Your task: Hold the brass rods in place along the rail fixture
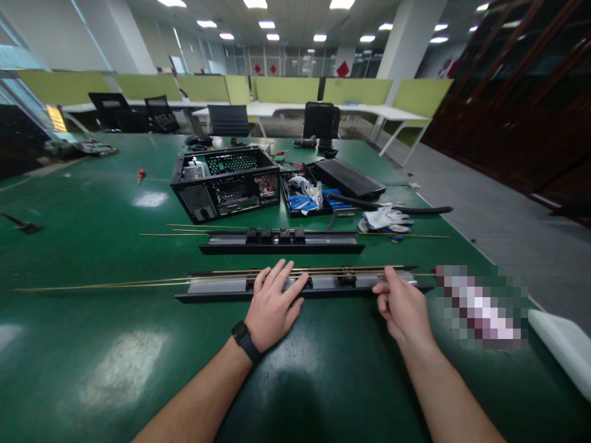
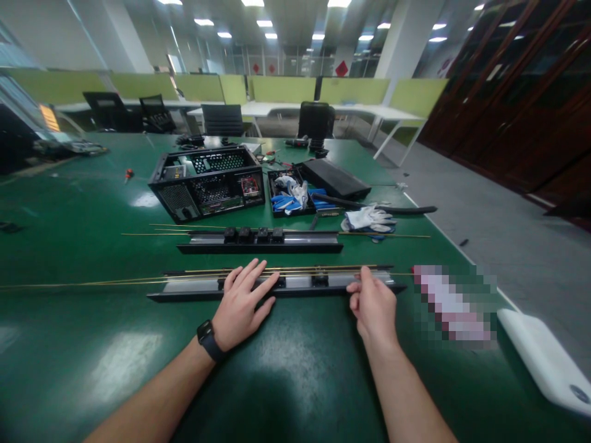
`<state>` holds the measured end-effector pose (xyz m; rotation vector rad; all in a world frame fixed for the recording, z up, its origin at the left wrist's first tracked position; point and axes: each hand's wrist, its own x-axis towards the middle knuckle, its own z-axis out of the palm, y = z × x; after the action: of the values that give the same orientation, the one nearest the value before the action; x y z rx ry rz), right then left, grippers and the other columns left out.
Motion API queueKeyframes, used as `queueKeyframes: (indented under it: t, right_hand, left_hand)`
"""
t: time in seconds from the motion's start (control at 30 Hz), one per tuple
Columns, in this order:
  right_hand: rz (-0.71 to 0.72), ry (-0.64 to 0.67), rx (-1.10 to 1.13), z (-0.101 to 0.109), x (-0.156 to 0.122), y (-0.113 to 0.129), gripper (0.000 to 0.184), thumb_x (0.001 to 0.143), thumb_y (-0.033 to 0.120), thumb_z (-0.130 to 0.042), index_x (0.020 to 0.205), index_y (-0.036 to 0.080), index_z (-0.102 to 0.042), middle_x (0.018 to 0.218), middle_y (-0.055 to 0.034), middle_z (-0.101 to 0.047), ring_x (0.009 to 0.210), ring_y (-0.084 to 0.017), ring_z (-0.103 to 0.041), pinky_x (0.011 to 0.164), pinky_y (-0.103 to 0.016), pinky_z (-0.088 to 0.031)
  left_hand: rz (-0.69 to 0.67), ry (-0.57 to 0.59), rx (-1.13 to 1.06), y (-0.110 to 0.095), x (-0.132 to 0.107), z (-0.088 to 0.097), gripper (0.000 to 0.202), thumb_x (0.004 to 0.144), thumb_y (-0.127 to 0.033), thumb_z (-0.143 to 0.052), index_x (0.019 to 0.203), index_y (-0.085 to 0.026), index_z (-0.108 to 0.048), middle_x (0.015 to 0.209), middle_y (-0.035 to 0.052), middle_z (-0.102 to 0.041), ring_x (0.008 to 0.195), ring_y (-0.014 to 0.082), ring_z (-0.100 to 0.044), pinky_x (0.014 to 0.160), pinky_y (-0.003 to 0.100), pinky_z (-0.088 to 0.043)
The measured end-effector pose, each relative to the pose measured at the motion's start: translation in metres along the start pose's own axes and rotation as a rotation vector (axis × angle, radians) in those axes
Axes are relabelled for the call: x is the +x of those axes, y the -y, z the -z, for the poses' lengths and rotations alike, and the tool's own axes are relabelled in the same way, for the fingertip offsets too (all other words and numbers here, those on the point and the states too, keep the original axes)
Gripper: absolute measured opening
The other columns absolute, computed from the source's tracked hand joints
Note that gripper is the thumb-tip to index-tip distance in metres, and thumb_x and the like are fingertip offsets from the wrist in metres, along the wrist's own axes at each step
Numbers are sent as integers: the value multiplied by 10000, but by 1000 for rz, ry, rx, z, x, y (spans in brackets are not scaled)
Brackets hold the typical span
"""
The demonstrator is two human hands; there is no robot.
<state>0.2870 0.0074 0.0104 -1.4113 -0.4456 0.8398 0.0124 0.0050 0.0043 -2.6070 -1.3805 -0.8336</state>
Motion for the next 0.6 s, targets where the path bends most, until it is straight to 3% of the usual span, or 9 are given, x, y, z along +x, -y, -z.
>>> queueKeyframes:
  t: [0.1,0.17,0.3,0.4,0.47,0.6]
  right_hand:
    - [-24,160,-31,-3,-5,-3,481,676,558,-820,823,146,-622,594,-3,-627,291,-58,-388,248,-161,-183]
    - [-32,185,-17,-1,-2,-4,484,646,546,-843,805,148,-618,577,11,-610,289,-54,-378,246,-160,-185]
    - [15,-54,22,10,14,0,407,697,504,-811,747,174,-578,536,36,-568,310,-62,-402,252,-156,-224]
    - [14,-113,0,13,20,5,382,733,504,-777,775,170,-595,546,17,-592,304,-70,-404,249,-163,-218]
    - [4,-59,-33,10,15,5,408,730,527,-773,805,156,-619,560,1,-610,293,-68,-392,247,-164,-190]
    - [-19,183,-74,3,2,0,440,709,532,-792,843,140,-644,586,-6,-623,294,-60,-390,258,-160,-180]
  left_hand:
    - [3,9,1,0,0,0,488,942,-309,-574,1427,-304,-521,1541,114,-437,1459,306,-346,1165,538,-266]
    - [6,15,2,0,0,0,485,943,-311,-574,1425,-309,-522,1543,110,-436,1461,302,-345,1166,532,-266]
    - [10,12,1,0,0,0,479,941,-312,-576,1418,-312,-531,1541,103,-441,1460,298,-347,1169,524,-266]
    - [13,11,-1,0,0,0,478,937,-315,-580,1414,-310,-535,1542,101,-440,1461,301,-346,1171,527,-263]
    - [14,11,-3,0,0,0,483,936,-314,-581,1417,-310,-532,1540,101,-442,1461,301,-344,1171,528,-262]
    - [16,11,-1,0,1,0,486,934,-306,-583,1418,-308,-531,1539,102,-443,1459,302,-349,1170,524,-264]
